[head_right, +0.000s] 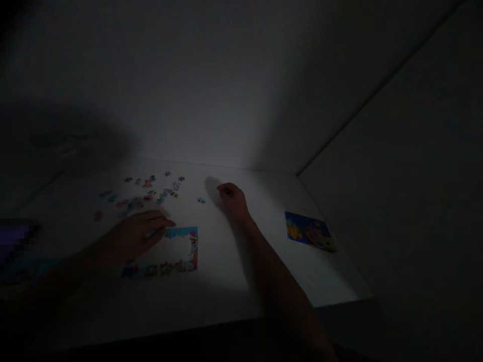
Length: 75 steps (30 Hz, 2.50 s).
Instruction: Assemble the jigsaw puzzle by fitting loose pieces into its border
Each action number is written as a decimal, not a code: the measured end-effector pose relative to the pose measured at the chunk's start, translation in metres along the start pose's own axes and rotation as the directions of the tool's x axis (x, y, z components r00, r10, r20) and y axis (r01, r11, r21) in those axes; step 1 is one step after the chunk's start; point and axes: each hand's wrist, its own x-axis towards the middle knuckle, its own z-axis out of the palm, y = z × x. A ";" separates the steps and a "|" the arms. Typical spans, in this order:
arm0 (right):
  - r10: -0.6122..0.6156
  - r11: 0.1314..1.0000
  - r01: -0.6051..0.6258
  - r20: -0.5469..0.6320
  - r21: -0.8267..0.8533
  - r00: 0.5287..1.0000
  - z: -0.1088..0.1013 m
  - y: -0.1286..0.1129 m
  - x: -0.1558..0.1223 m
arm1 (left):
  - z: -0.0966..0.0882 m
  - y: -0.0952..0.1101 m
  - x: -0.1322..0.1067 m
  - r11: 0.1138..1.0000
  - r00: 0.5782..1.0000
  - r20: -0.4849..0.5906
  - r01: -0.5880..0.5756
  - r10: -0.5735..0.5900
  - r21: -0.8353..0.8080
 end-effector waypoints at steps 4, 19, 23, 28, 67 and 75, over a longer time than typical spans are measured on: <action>-0.011 0.995 0.014 0.032 -0.100 0.999 0.010 0.011 -0.006 | 0.020 -0.025 0.020 0.995 0.995 0.022 -0.093 0.093 0.020; -0.200 0.793 0.338 0.306 -0.507 0.931 0.029 0.002 -0.011 | 0.027 -0.044 0.014 0.980 0.985 0.033 -0.167 0.171 -0.104; -0.192 0.829 0.310 0.282 -0.466 0.940 0.028 0.004 -0.010 | 0.027 -0.041 0.013 0.981 0.983 0.072 -0.161 0.169 -0.104; -0.178 0.857 0.302 0.310 -0.419 0.934 0.027 0.003 -0.009 | 0.028 -0.037 0.012 0.983 0.984 0.096 -0.140 0.152 -0.120; -0.214 0.860 0.347 0.353 -0.375 0.911 0.025 0.007 -0.007 | 0.028 -0.022 0.009 0.986 0.969 0.190 -0.164 0.156 0.029; -0.179 0.868 0.310 0.338 -0.387 0.924 0.025 0.002 -0.008 | 0.032 -0.023 0.007 0.989 0.978 0.148 -0.141 0.146 -0.044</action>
